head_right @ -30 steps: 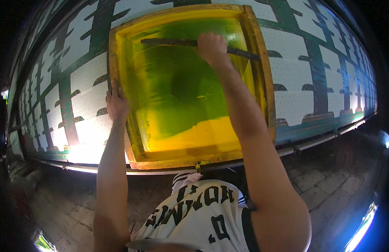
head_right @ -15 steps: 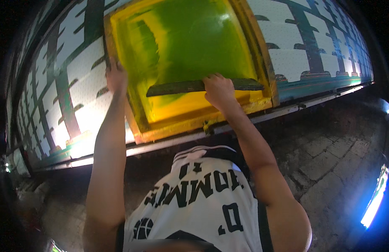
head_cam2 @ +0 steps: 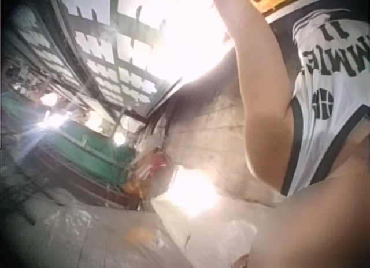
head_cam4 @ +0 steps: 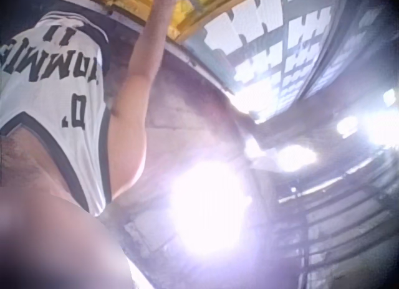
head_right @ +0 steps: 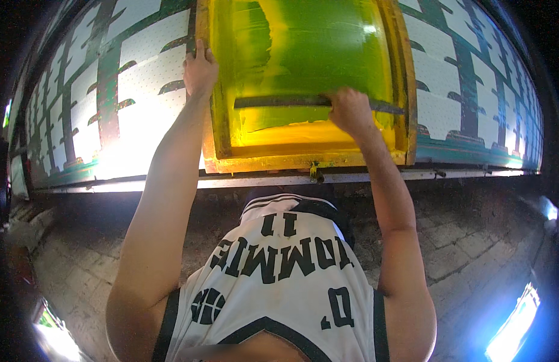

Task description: The person holds a yellow screen-printing frame against a large flat surface and repeatedly uses a squeegee to pull green ink across the mesh. The person repositions the frame and continues the same wiping motion across different areas of the surface.

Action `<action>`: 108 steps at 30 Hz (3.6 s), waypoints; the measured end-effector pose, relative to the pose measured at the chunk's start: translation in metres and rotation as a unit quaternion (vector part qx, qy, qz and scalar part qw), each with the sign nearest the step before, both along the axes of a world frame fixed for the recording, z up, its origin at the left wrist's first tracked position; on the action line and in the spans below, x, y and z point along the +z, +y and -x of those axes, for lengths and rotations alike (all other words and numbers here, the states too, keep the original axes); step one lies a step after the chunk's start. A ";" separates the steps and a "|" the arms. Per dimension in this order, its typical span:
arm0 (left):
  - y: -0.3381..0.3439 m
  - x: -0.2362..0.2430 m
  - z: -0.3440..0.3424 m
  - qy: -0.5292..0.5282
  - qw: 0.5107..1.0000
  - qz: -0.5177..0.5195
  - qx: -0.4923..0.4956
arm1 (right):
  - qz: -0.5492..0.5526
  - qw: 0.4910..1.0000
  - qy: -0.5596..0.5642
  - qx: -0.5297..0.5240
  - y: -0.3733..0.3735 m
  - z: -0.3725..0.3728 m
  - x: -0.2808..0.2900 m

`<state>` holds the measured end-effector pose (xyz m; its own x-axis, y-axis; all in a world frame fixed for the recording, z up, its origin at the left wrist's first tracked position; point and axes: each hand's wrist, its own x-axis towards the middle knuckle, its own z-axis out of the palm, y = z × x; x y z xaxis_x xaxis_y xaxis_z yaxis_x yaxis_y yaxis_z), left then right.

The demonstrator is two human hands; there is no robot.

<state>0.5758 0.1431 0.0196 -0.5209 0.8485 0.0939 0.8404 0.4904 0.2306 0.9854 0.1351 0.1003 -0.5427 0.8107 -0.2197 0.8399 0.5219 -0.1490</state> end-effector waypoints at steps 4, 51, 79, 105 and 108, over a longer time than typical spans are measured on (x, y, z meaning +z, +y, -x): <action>0.001 0.003 -0.002 -0.004 1.000 0.001 0.001 | -0.065 0.998 0.020 0.014 0.088 0.030 -0.015; -0.004 0.000 0.002 -0.066 0.996 -0.066 0.008 | 0.014 0.992 -0.027 0.125 -0.045 0.021 -0.008; 0.006 0.003 -0.002 -0.037 0.999 0.023 0.026 | -0.013 0.992 0.097 0.074 -0.112 -0.015 -0.008; 0.008 0.012 -0.012 -0.058 0.997 0.011 0.058 | -0.078 0.927 0.184 -0.316 0.044 -0.234 -0.047; 0.009 0.009 -0.010 -0.056 0.996 0.022 0.071 | -0.083 0.927 0.198 -0.307 0.045 -0.235 -0.037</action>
<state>0.5854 0.1521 0.0284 -0.6405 0.7679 -0.0072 0.7324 0.6136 0.2950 1.2203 0.1806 0.0636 0.0218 0.9983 0.0537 0.8830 0.0060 -0.4694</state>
